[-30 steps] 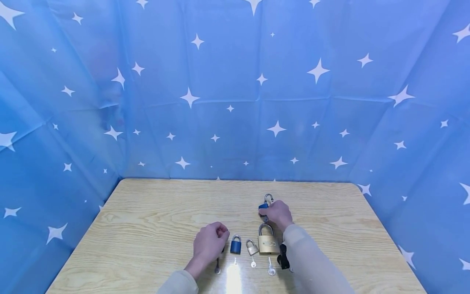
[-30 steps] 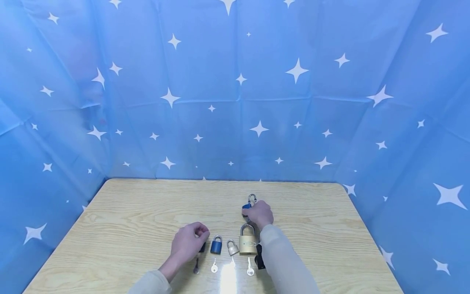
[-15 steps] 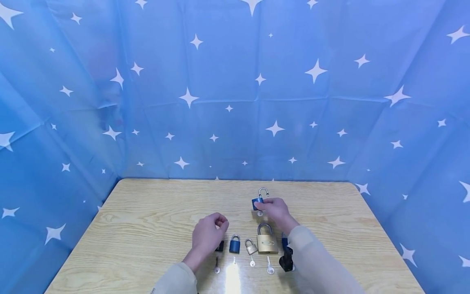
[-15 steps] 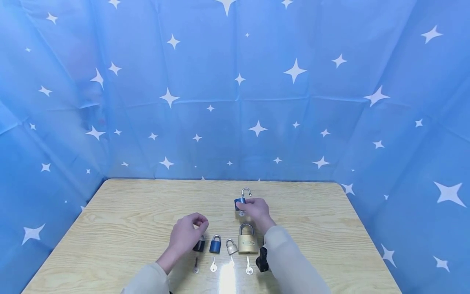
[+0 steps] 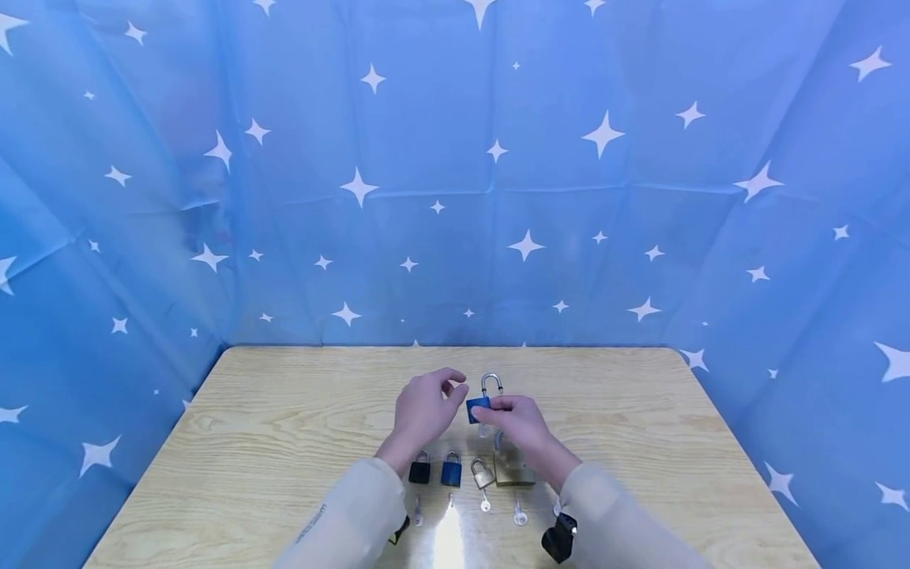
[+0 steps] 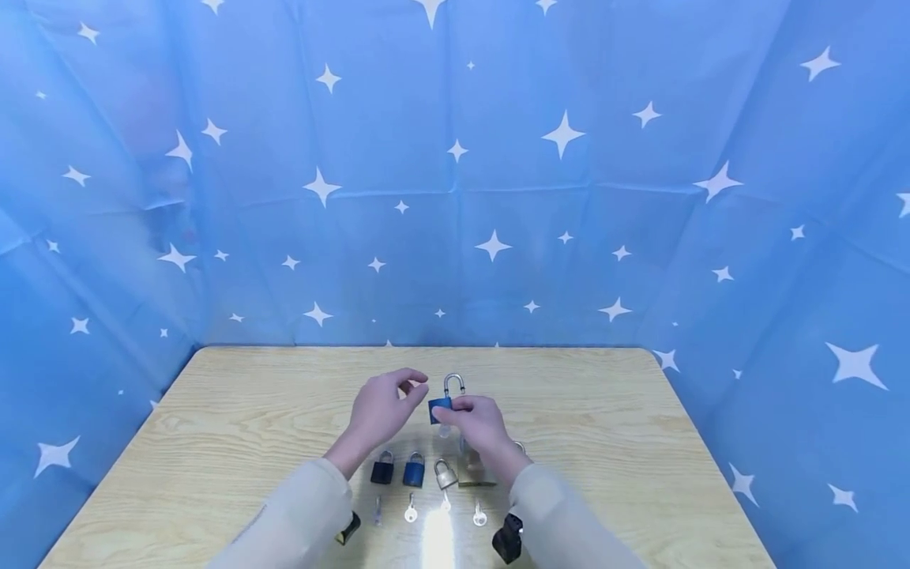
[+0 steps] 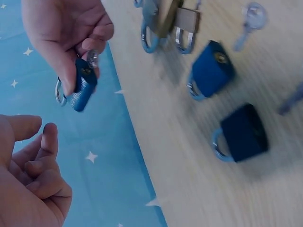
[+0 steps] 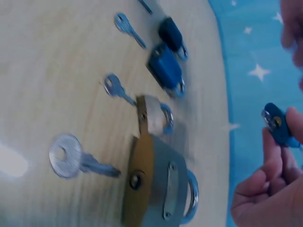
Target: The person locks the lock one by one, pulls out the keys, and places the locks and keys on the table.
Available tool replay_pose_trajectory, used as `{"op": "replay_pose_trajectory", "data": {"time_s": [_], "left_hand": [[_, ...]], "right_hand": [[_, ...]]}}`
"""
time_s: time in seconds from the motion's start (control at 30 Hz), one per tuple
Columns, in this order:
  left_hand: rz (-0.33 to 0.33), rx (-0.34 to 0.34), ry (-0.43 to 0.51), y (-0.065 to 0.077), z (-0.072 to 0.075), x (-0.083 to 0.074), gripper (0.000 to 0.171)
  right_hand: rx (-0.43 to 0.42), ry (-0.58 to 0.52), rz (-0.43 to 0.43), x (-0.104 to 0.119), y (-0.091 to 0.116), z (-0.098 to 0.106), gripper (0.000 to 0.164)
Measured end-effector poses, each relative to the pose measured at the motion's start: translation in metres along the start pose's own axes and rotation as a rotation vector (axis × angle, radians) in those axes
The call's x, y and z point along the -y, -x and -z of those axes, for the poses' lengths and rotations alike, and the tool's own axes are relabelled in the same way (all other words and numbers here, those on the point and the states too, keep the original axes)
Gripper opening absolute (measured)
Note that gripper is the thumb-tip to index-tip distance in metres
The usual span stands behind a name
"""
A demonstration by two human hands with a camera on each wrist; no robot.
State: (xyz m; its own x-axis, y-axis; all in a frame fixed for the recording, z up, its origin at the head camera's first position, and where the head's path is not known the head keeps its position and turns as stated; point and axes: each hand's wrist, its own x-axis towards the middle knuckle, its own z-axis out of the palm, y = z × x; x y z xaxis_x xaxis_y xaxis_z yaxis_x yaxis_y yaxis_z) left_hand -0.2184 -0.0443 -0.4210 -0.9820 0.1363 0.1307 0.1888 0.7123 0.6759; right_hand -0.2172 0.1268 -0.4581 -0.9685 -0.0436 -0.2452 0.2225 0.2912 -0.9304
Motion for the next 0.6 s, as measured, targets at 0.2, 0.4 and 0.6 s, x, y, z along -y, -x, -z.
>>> {"op": "replay_pose_trajectory", "data": {"time_s": [0.2,0.4,0.6], "left_hand": [[-0.045,0.061,-0.042,-0.009,-0.010,-0.020,0.026],[-0.065,0.079,-0.107,-0.013,-0.018,-0.027,0.023],[-0.057,0.112,-0.085,-0.013,-0.023,-0.027,0.019]], "right_hand": [[-0.025,0.008,0.065,-0.005,0.009,-0.011,0.022],[-0.052,0.060,0.097,-0.008,0.011,-0.017,0.013],[-0.073,0.106,0.107,-0.011,0.015,-0.021,0.008]]}}
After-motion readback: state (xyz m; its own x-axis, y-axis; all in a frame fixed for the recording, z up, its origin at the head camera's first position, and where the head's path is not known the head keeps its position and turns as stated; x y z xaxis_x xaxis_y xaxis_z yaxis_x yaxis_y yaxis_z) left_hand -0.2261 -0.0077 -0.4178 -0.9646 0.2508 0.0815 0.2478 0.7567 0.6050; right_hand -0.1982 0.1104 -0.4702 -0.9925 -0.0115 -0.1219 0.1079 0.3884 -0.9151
